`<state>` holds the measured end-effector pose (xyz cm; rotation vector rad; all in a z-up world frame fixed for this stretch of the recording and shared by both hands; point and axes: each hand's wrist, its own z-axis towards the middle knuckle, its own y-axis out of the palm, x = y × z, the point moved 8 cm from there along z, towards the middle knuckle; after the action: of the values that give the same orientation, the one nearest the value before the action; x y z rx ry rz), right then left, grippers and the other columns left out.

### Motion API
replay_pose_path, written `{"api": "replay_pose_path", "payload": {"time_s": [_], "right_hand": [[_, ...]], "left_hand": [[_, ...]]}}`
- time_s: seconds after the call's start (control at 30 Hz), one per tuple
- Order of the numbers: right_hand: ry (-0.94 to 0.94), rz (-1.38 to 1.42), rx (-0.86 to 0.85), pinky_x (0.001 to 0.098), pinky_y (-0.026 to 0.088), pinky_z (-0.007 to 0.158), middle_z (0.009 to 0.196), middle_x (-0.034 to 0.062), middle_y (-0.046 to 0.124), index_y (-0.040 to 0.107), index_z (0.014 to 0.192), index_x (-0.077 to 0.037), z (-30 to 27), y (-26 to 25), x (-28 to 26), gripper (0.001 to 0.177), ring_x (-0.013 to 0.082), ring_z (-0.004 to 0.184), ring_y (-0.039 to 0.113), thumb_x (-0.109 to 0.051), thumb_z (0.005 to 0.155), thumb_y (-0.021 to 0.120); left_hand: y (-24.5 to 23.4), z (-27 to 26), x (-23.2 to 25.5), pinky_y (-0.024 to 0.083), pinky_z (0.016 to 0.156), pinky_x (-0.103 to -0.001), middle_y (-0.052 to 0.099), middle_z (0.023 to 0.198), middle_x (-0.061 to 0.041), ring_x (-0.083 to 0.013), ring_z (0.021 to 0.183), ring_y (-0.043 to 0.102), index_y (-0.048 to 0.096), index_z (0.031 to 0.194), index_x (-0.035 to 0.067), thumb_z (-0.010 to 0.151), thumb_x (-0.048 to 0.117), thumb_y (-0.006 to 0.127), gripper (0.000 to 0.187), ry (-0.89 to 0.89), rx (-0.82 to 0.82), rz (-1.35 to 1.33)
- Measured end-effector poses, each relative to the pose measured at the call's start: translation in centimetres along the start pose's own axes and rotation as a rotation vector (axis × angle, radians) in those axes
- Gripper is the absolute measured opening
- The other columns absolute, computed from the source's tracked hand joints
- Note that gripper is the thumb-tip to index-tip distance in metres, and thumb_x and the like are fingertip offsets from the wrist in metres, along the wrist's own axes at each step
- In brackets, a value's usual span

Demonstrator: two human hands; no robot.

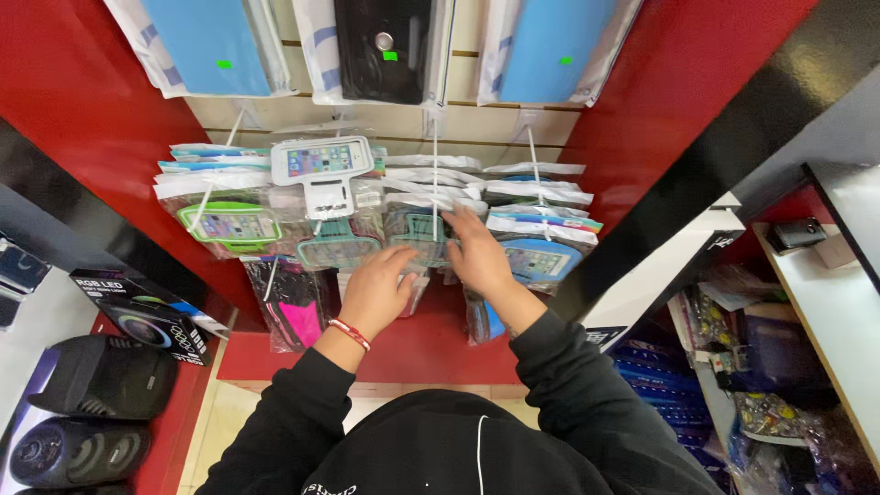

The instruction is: The person takes various packaged phone accessories from a display rack and places them into a cardboard box on a counter.

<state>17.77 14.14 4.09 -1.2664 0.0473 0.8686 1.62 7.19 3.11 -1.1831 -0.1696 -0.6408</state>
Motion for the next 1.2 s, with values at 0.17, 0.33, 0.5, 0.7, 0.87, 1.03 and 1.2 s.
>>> {"api": "replay_pose_path", "payload": {"time_s": [0.17, 0.33, 0.5, 0.7, 0.87, 1.03, 1.2], "right_hand": [[-0.005, -0.225, 0.03, 0.0458, 0.044, 0.117, 0.148, 0.0214, 0.055, 0.055, 0.147, -0.005, 3.0, 2.5, 1.6, 0.056, 0.0383, 0.145, 0.046, -0.006, 0.092, 0.062], [-0.026, -0.374, 0.1, 0.0374, 0.05, 0.109, 0.127, 0.0091, 0.066, 0.066, 0.135, -0.011, 4.6, 4.2, 4.1, 0.046, 0.0301, 0.134, 0.057, -0.011, 0.089, 0.068], [0.007, -0.45, 0.292, 0.0325, 0.061, 0.084, 0.118, -0.0003, 0.061, 0.075, 0.101, -0.018, 4.9, 1.9, 3.2, 0.019, 0.0236, 0.119, 0.058, -0.019, 0.083, 0.08], [-0.055, -0.447, 0.325, 0.0294, 0.058, 0.082, 0.111, -0.0069, 0.063, 0.069, 0.088, -0.025, 4.5, 3.2, 5.2, 0.01, 0.0206, 0.112, 0.06, -0.028, 0.084, 0.077], [-0.055, -0.363, 0.184, 0.0355, 0.06, 0.081, 0.095, -0.0007, 0.068, 0.07, 0.094, -0.02, 1.1, 1.7, 2.2, 0.005, 0.0239, 0.106, 0.067, -0.025, 0.093, 0.07], [0.02, -0.305, 0.106, 0.0354, 0.06, 0.08, 0.089, -0.0037, 0.07, 0.068, 0.097, -0.023, -0.8, 1.8, 2.1, 0.008, 0.019, 0.103, 0.069, -0.031, 0.098, 0.064], [0.077, -0.153, 0.179, 0.0447, 0.059, 0.078, 0.085, 0.0044, 0.073, 0.07, 0.103, -0.021, -2.1, -1.7, -0.4, 0.01, 0.0296, 0.09, 0.073, -0.028, 0.097, 0.066]], "left_hand": [[-0.3, 0.7, -1.6, 0.051, 0.102, -0.047, 0.069, 0.128, -0.013, -0.0353, 0.12, 0.066, 0.07, 0.128, 0.013, 0.09, 0.019, 0.07, 0.039, 0.012, 0.029, -0.005], [0.0, 0.5, -3.4, 0.052, 0.1, -0.044, 0.069, 0.128, -0.008, -0.0316, 0.119, 0.066, 0.07, 0.128, 0.019, 0.09, 0.022, 0.069, 0.038, -0.003, 0.046, 0.008], [0.4, 0.5, -4.6, 0.055, 0.097, -0.044, 0.071, 0.123, -0.005, -0.0301, 0.115, 0.069, 0.072, 0.123, 0.022, 0.09, 0.023, 0.069, 0.034, -0.004, 0.04, 0.005], [0.6, 0.7, -4.9, 0.053, 0.095, -0.047, 0.067, 0.13, -0.002, -0.0289, 0.116, 0.067, 0.072, 0.122, 0.025, 0.09, 0.028, 0.069, 0.032, -0.029, 0.066, 0.076], [-2.3, 1.1, -2.8, 0.049, 0.098, -0.052, 0.063, 0.138, -0.007, -0.0341, 0.124, 0.062, 0.072, 0.124, 0.02, 0.091, 0.022, 0.069, 0.033, -0.071, 0.058, 0.039], [-1.4, 1.5, -2.2, 0.046, 0.102, -0.057, 0.057, 0.145, -0.011, -0.0377, 0.13, 0.057, 0.069, 0.129, 0.016, 0.089, 0.023, 0.072, 0.04, -0.041, 0.088, 0.08], [-1.8, 2.9, -0.5, 0.046, 0.102, -0.054, 0.06, 0.136, -0.012, -0.0359, 0.124, 0.061, 0.061, 0.137, 0.015, 0.088, 0.031, 0.075, 0.053, 0.048, 0.171, -0.001]]}}
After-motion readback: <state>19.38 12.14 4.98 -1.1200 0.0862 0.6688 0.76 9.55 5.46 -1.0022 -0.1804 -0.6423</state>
